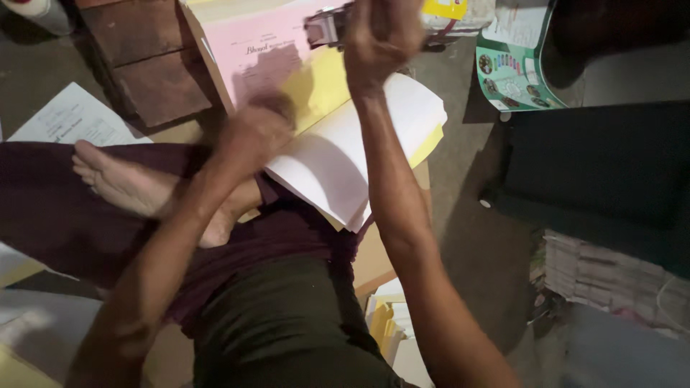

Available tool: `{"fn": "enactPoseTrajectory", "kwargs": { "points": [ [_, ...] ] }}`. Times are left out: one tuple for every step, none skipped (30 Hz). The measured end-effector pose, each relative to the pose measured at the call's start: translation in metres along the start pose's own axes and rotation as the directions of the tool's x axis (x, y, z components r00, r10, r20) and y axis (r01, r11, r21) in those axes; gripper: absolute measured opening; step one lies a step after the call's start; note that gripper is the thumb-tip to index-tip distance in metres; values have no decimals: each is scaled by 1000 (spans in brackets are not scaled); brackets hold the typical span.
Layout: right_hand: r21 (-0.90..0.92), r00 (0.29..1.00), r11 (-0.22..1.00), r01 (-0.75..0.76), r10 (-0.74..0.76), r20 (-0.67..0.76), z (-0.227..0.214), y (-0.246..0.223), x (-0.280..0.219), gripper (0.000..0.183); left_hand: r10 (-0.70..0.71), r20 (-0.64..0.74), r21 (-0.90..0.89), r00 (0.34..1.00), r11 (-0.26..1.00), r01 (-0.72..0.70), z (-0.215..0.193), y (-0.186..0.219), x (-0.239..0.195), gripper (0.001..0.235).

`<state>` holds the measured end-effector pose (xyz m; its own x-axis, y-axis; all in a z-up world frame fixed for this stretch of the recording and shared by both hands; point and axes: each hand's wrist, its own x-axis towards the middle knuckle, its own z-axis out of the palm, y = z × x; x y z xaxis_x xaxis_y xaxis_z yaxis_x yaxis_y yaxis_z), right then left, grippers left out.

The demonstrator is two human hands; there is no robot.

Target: The person sits cross-legged on the floor and uses a handheld stamp to mark multiple pages in a book. They repeatedly press the stamp onto the paper, then flip pages to continue the process on new sheets.

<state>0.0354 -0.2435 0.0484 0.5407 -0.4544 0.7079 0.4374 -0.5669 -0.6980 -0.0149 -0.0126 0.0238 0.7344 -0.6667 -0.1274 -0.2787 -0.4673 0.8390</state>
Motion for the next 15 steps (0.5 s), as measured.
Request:
{"fn": "enactPoseTrajectory", "kwargs": {
  "points": [
    [98, 996, 993, -66, 59, 73, 9, 2, -6, 13, 90, 196, -220, 976, 974, -46, 12, 5, -4, 18],
    [-26, 990, 1000, -17, 20, 143, 17, 6, -9, 6, 124, 161, -234, 979, 968, -84, 19, 5, -8, 16],
    [-149, 978, 988, 41, -9, 209, 24, 10, -12, 9, 162, 130, -245, 978, 961, -126, 25, 5, -9, 15],
    [-185, 976, 980, 78, -37, 214, 29, 12, -18, 11, 199, 99, -255, 975, 952, -169, 28, 2, -9, 15],
    [-220, 973, 969, 112, -61, 224, 33, 14, -25, 13, 243, 2, -137, 970, 961, -241, 27, -4, -8, 15],
    [-254, 968, 956, 145, -85, 234, 35, 16, -29, 16, 296, -88, -12, 951, 954, -299, 24, -12, -6, 16],
    [-284, 970, 950, 132, -65, 236, 36, 16, -32, 16, 349, -175, 120, 920, 936, -332, 19, -19, -5, 16],
    [-314, 971, 942, 119, -44, 237, 36, 16, -36, 17, 300, -213, 103, 930, 953, -284, 13, -26, -3, 19],
    [-348, 971, 932, 103, -19, 236, 34, 14, -41, 18, 249, -244, 80, 937, 968, -236, 9, -32, -5, 22],
    [-344, 967, 932, 113, -23, 255, 31, 11, -47, 18, 196, -274, 56, 941, 981, -188, 7, -34, -7, 26],
    [-339, 964, 932, 131, -40, 263, 33, 11, -46, 18, 185, -283, 50, 941, 983, -178, 3, -35, -3, 26],
    [-333, 961, 931, 150, -57, 271, 36, 12, -45, 18, 174, -292, 45, 940, 985, -168, -1, -35, 0, 26],
    [-339, 968, 927, 159, -79, 238, 38, 12, -48, 17, 155, -299, 33, 942, 988, -152, -1, -34, -1, 26],
    [-346, 974, 923, 168, -101, 205, 41, 14, -49, 16, 147, -292, 26, 945, 989, -146, 0, -33, -3, 26],
    [-353, 977, 919, 177, -123, 171, 43, 18, -49, 16, 140, -285, 17, 948, 990, -141, 1, -31, -4, 26]
  ]
}}
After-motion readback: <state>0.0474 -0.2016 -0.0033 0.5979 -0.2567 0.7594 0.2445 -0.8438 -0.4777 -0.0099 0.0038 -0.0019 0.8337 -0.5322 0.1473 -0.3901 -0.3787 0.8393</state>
